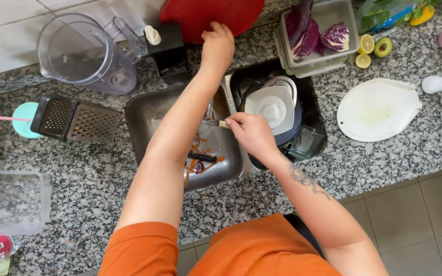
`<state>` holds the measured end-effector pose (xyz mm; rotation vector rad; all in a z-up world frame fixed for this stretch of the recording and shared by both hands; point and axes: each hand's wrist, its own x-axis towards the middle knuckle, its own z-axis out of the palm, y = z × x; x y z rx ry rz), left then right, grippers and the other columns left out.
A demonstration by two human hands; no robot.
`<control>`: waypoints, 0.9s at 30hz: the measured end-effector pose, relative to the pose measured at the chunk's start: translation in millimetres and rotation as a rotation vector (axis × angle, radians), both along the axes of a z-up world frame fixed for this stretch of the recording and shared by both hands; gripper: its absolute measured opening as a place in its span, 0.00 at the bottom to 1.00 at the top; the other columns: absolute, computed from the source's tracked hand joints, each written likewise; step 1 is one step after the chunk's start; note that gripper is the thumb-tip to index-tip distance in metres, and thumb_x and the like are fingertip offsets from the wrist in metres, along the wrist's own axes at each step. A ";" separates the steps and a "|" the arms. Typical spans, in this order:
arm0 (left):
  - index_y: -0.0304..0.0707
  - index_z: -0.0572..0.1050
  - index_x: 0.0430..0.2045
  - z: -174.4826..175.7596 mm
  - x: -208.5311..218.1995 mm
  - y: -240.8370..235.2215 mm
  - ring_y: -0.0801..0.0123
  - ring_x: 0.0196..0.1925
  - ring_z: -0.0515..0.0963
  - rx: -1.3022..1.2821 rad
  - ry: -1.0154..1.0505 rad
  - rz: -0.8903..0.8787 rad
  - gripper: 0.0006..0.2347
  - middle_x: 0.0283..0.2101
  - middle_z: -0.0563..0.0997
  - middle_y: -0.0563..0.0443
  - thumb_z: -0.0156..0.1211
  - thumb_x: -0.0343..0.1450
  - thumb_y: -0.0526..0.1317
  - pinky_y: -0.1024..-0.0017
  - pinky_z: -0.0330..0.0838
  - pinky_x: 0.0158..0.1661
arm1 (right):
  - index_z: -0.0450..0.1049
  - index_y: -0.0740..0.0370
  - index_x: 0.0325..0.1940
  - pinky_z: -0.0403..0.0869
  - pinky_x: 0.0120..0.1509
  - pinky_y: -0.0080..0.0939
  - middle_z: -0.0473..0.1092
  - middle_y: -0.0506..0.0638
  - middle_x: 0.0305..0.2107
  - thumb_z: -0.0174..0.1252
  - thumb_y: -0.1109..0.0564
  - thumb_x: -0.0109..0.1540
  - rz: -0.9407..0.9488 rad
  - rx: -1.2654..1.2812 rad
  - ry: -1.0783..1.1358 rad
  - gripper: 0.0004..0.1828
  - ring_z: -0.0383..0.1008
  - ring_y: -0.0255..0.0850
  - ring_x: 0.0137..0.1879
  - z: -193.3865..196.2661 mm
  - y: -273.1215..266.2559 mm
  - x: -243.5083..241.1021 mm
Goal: The person retrieves a package of cheese and ham from the refrigerator and places them on a table. They then use a knife to cut slices of cheese and ham, tearing them into smaller pieces and adding them to a bowl containing mixed vegetables and pasta.
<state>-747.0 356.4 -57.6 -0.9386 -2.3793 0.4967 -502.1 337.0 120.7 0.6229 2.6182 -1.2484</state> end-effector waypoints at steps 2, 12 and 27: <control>0.29 0.68 0.49 2.0 1.2 -1.5 0.52 0.28 0.78 -0.022 -0.027 0.004 0.20 0.46 0.72 0.27 0.47 0.67 0.44 0.61 0.67 0.29 | 0.78 0.56 0.35 0.64 0.34 0.41 0.76 0.46 0.27 0.48 0.50 0.60 -0.012 -0.008 -0.002 0.14 0.72 0.40 0.32 1.0 4.6 7.1; 0.32 0.67 0.51 2.1 -3.9 -3.4 0.50 0.30 0.77 -0.061 -0.102 0.004 0.19 0.48 0.71 0.25 0.43 0.66 0.39 0.62 0.65 0.28 | 0.75 0.57 0.45 0.63 0.38 0.47 0.67 0.50 0.30 0.48 0.68 0.55 0.228 0.357 0.437 0.18 0.61 0.48 0.37 -45.6 -14.6 9.0; 0.26 0.72 0.49 64.1 42.3 -17.4 0.59 0.25 0.81 -0.037 -0.075 -0.029 0.16 0.44 0.75 0.30 0.44 0.68 0.31 0.63 0.71 0.25 | 0.67 0.50 0.26 0.64 0.31 0.39 0.62 0.43 0.26 0.56 0.57 0.47 0.323 0.826 0.742 0.06 0.65 0.40 0.30 -107.3 -15.1 156.3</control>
